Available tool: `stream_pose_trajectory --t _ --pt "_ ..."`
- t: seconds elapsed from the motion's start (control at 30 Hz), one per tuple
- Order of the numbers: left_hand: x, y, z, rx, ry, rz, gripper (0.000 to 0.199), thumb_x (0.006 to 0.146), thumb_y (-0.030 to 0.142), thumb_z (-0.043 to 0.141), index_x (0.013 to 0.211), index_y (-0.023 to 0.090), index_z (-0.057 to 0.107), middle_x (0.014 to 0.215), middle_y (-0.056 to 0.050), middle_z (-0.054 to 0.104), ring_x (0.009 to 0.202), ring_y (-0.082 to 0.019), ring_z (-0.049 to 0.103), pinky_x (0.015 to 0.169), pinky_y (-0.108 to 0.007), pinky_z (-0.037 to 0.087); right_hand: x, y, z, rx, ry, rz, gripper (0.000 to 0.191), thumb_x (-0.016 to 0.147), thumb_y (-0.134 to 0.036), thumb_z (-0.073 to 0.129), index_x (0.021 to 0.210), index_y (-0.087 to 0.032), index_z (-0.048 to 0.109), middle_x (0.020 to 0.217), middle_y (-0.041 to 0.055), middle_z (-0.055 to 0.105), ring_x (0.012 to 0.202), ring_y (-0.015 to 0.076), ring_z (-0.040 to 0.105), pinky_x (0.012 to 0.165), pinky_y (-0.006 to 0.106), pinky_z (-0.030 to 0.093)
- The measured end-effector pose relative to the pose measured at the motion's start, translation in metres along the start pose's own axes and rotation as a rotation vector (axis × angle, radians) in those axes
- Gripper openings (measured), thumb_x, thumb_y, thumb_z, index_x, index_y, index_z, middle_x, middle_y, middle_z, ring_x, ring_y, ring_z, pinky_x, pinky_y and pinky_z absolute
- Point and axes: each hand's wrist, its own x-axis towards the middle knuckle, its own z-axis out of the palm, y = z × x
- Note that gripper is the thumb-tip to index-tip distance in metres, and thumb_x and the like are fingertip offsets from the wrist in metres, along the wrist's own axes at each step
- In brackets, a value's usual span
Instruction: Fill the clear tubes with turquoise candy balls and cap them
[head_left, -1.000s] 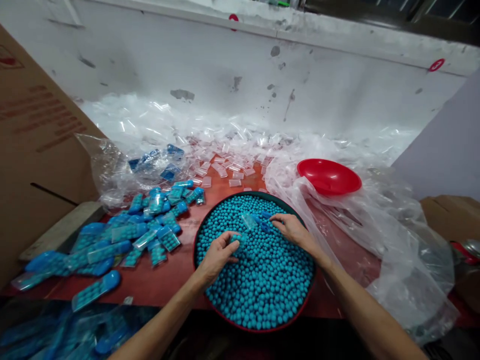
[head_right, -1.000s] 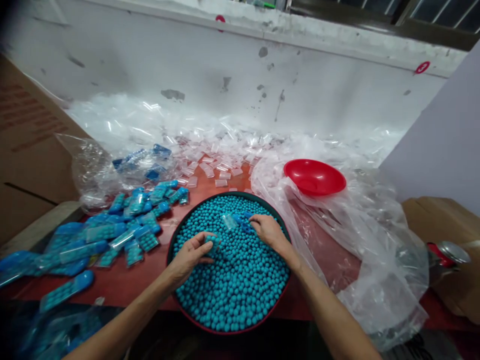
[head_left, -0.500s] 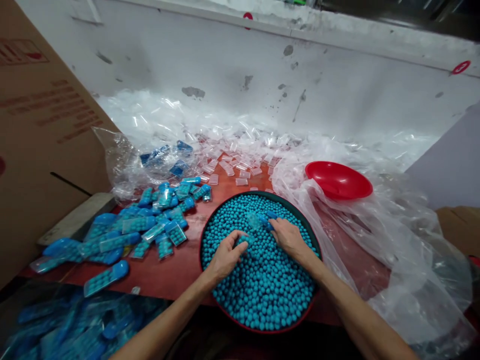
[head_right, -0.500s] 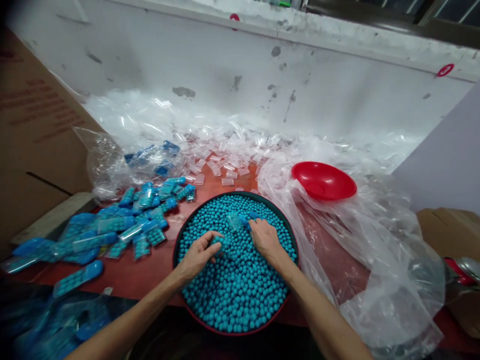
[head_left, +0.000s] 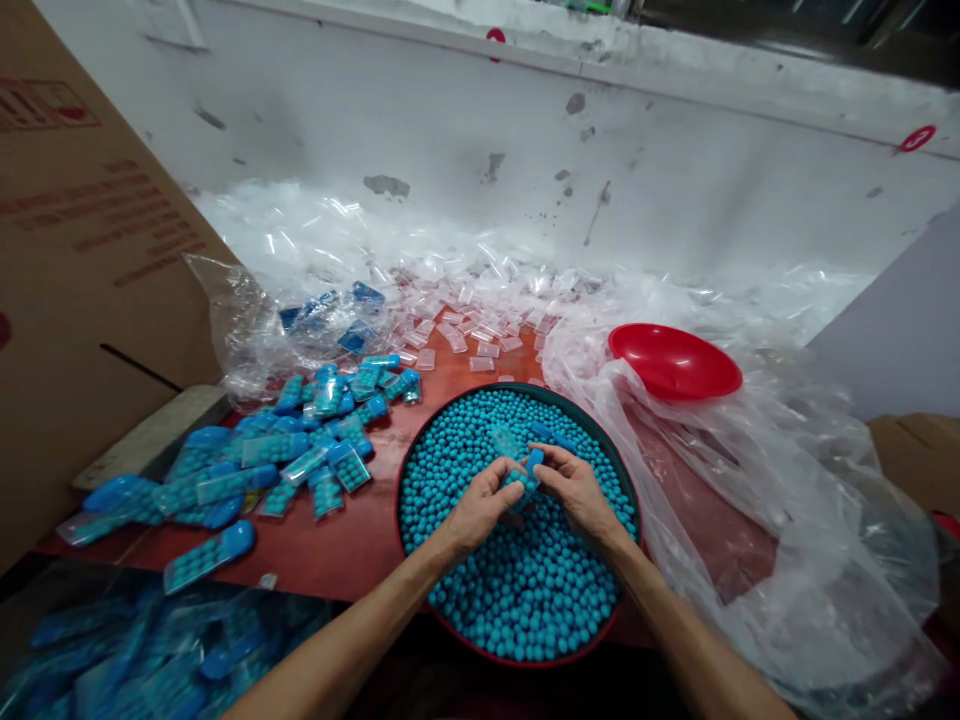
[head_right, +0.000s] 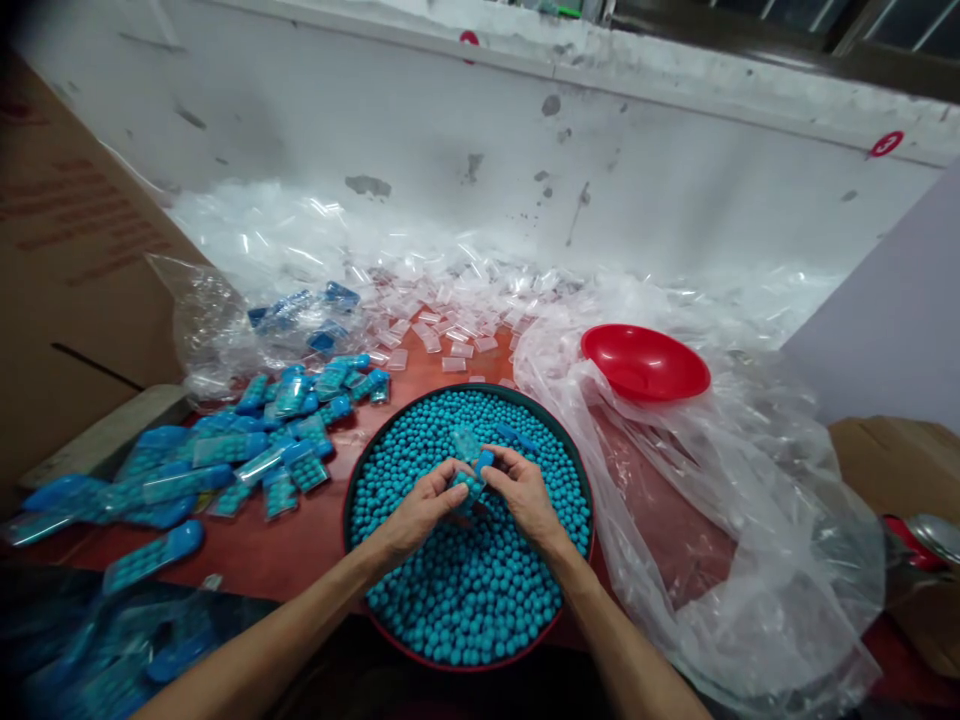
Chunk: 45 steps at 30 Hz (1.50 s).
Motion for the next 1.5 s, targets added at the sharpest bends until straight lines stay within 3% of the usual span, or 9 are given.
stream_pose_trajectory --t 0.07,0.2,0.3,0.4,0.67,0.87,1.07,1.23,1.5 --pt "-0.002 0.001 0.002 0.037 0.002 0.008 0.027 0.076 0.037 0.050 0.093 0.017 0.047 0.086 -0.002 0.046 0.075 -0.013 0.047 0.060 -0.023 0.044 -0.004 -0.002 0.001 -0.019 -0.015 -0.032 0.040 0.075 -0.034 0.053 0.111 -0.016 0.050 0.091 0.0039 0.060 0.078 0.0151 0.056 0.073 0.030 0.046" --pt "-0.002 0.004 0.000 0.180 0.076 0.039 0.023 0.077 0.033 0.049 0.092 0.017 0.047 0.075 0.001 0.045 0.064 -0.009 0.045 0.059 -0.022 0.043 -0.015 -0.018 -0.003 -0.435 0.001 -0.195 0.046 0.082 -0.029 0.043 0.126 -0.018 0.037 0.100 0.0065 0.058 0.091 0.0165 0.054 0.085 0.032 0.041" --pt "-0.003 0.004 0.000 0.155 0.067 0.005 0.021 0.077 0.034 0.047 0.090 0.018 0.043 0.067 0.004 0.044 0.053 -0.008 0.046 0.048 -0.021 0.041 -0.021 -0.028 -0.004 -0.655 -0.109 -0.240 0.042 0.084 -0.026 0.041 0.125 -0.016 0.038 0.103 0.0090 0.057 0.096 0.0182 0.053 0.085 0.033 0.041" --pt "-0.006 0.003 0.003 0.114 0.010 -0.002 0.023 0.076 0.032 0.048 0.092 0.018 0.041 0.065 0.005 0.045 0.044 -0.007 0.044 0.042 -0.020 0.040 -0.024 -0.029 -0.003 -0.614 -0.201 -0.226 0.031 0.084 -0.025 0.041 0.113 -0.018 0.050 0.101 0.0060 0.057 0.093 0.0162 0.053 0.084 0.029 0.041" --pt "-0.010 0.005 0.004 0.097 -0.009 -0.020 0.028 0.077 0.033 0.048 0.099 0.018 0.039 0.069 0.003 0.050 0.043 -0.006 0.047 0.041 -0.019 0.040 -0.022 -0.019 -0.006 -0.334 -0.174 -0.071 0.034 0.081 -0.032 0.047 0.112 -0.018 0.052 0.070 -0.0012 0.055 0.061 0.0112 0.051 0.059 0.024 0.045" --pt "-0.010 0.004 0.002 0.171 -0.027 0.006 0.030 0.079 0.031 0.047 0.105 0.019 0.041 0.070 0.004 0.047 0.044 -0.005 0.044 0.039 -0.017 0.036 -0.025 -0.017 -0.004 -0.444 -0.157 -0.188 0.033 0.084 -0.030 0.043 0.115 -0.020 0.051 0.114 0.0042 0.054 0.106 0.0167 0.048 0.096 0.033 0.035" --pt "-0.014 0.005 0.002 0.249 -0.097 -0.051 0.031 0.079 0.031 0.046 0.107 0.018 0.042 0.056 0.007 0.036 0.040 -0.005 0.034 0.037 -0.017 0.030 -0.026 -0.031 -0.011 -0.616 -0.279 -0.181 0.032 0.085 -0.026 0.041 0.115 -0.020 0.052 0.109 0.0043 0.058 0.101 0.0166 0.052 0.091 0.031 0.037" --pt "-0.015 0.007 0.005 0.150 -0.146 -0.088 0.033 0.077 0.031 0.048 0.107 0.018 0.042 0.066 0.004 0.044 0.045 -0.007 0.043 0.041 -0.019 0.036 -0.021 -0.035 -0.013 -0.604 -0.341 -0.154 0.030 0.086 -0.028 0.039 0.110 -0.019 0.053 0.096 0.0030 0.060 0.084 0.0147 0.054 0.080 0.028 0.042" --pt "-0.011 0.002 0.017 0.434 0.188 -0.023 0.059 0.054 0.023 0.069 0.108 0.016 0.045 0.077 0.004 0.051 0.065 -0.010 0.044 0.057 -0.021 0.038 -0.026 -0.031 -0.002 -0.531 -0.159 -0.155 0.031 0.087 -0.028 0.037 0.114 -0.019 0.047 0.096 0.0028 0.058 0.077 0.0125 0.054 0.072 0.024 0.043"
